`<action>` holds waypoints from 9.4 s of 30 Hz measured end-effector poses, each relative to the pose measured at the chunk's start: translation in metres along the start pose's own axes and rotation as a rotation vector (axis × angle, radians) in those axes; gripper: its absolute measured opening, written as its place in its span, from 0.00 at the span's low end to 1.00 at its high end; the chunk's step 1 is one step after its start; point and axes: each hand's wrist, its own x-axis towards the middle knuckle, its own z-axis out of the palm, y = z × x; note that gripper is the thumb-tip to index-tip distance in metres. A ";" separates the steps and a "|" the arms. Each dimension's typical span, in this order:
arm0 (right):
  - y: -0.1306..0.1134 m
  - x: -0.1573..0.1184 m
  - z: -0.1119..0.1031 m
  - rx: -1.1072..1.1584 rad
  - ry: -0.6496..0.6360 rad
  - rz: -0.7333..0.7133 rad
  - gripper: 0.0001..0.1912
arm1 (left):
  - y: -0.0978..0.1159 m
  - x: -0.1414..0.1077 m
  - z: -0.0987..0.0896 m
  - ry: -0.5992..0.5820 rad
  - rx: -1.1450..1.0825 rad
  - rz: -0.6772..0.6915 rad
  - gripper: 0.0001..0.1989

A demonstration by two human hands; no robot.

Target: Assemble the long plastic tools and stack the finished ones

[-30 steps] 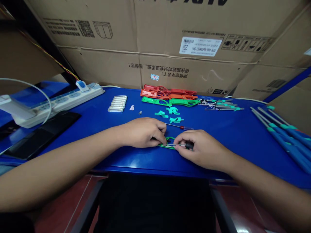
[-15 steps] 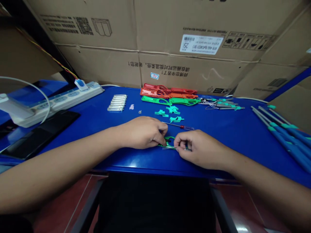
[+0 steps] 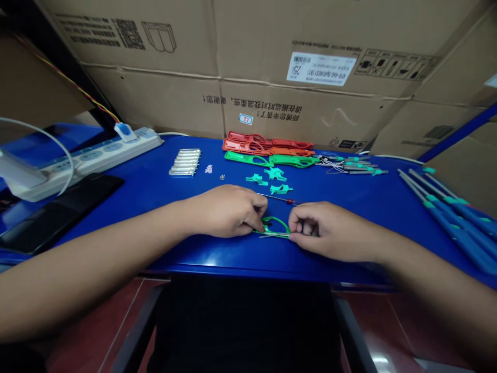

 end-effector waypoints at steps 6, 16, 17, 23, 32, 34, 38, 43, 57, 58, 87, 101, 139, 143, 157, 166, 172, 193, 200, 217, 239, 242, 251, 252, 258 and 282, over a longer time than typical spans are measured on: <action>0.006 -0.024 0.018 -0.194 0.157 -0.204 0.07 | 0.005 -0.001 -0.004 -0.027 0.012 -0.034 0.15; 0.024 -0.039 0.025 -0.168 0.330 -0.157 0.13 | 0.008 0.002 0.002 0.050 -0.093 -0.068 0.11; 0.026 -0.040 0.024 -0.164 0.339 -0.153 0.13 | 0.008 0.003 0.005 0.074 -0.119 -0.076 0.11; 0.033 -0.040 0.023 -0.091 0.351 -0.187 0.11 | 0.009 0.013 0.017 0.185 -0.273 -0.083 0.13; 0.033 -0.033 0.023 -0.073 0.296 -0.183 0.11 | 0.006 0.017 0.029 0.188 -0.330 -0.005 0.13; 0.031 -0.032 0.021 -0.079 0.285 -0.169 0.11 | 0.005 0.018 0.030 0.197 -0.349 -0.005 0.12; 0.025 -0.028 0.015 -0.095 0.208 -0.110 0.12 | 0.005 0.018 0.031 0.201 -0.381 -0.009 0.12; 0.021 -0.023 0.008 -0.130 0.150 -0.109 0.13 | 0.004 0.018 0.032 0.194 -0.399 -0.022 0.12; 0.011 -0.026 0.011 -0.136 0.202 0.020 0.09 | 0.005 0.019 0.033 0.192 -0.431 -0.040 0.12; 0.009 -0.025 0.010 -0.149 0.198 0.035 0.09 | 0.005 0.019 0.033 0.193 -0.433 -0.039 0.11; 0.011 -0.015 0.005 -0.231 -0.003 -0.254 0.14 | 0.002 0.014 0.021 0.128 -0.447 -0.010 0.10; -0.002 -0.019 0.025 -0.400 0.157 -0.193 0.10 | -0.003 0.001 0.005 0.048 -0.345 0.030 0.07; 0.049 0.057 -0.040 -0.387 0.220 -0.129 0.13 | -0.039 -0.011 -0.010 0.294 -0.096 -0.362 0.12; 0.051 0.060 -0.037 -0.410 0.141 -0.021 0.13 | -0.055 -0.006 0.004 0.243 0.066 -0.609 0.17; 0.045 0.060 -0.034 -0.343 0.380 -0.077 0.12 | -0.049 0.000 0.004 0.513 -0.125 -0.638 0.07; 0.019 0.066 -0.011 0.082 0.589 -0.338 0.12 | -0.025 0.006 0.009 0.626 -0.677 -0.584 0.09; 0.012 0.062 -0.011 0.121 0.590 -0.445 0.11 | -0.017 0.007 0.007 0.646 -0.573 -0.376 0.04; -0.014 0.048 0.001 -0.188 0.796 -0.512 0.07 | 0.000 0.005 0.000 0.431 -0.506 -0.262 0.09; -0.007 0.039 -0.005 -0.195 0.557 -0.532 0.07 | 0.000 -0.004 -0.010 0.131 -0.353 -0.112 0.08; -0.005 0.029 0.004 -0.247 0.064 -0.331 0.06 | -0.014 -0.014 -0.007 0.021 -0.397 -0.227 0.09; -0.001 0.031 0.003 -0.268 0.010 -0.358 0.08 | -0.019 -0.008 0.009 -0.007 -0.733 -0.551 0.06; 0.003 0.028 0.004 -0.272 0.018 -0.384 0.09 | -0.018 -0.007 0.010 -0.016 -0.731 -0.578 0.06; 0.010 0.016 0.017 -0.171 0.171 -0.318 0.09 | -0.019 -0.008 0.010 -0.024 -0.709 -0.565 0.06; 0.010 0.015 0.018 -0.162 0.193 -0.312 0.09 | -0.019 -0.008 0.011 -0.019 -0.713 -0.559 0.06; 0.007 0.013 0.020 -0.130 0.221 -0.323 0.08 | -0.018 -0.008 0.010 -0.020 -0.726 -0.565 0.06; -0.001 0.009 0.023 -0.277 0.215 -0.297 0.11 | -0.012 -0.006 0.002 -0.074 -0.727 -0.620 0.07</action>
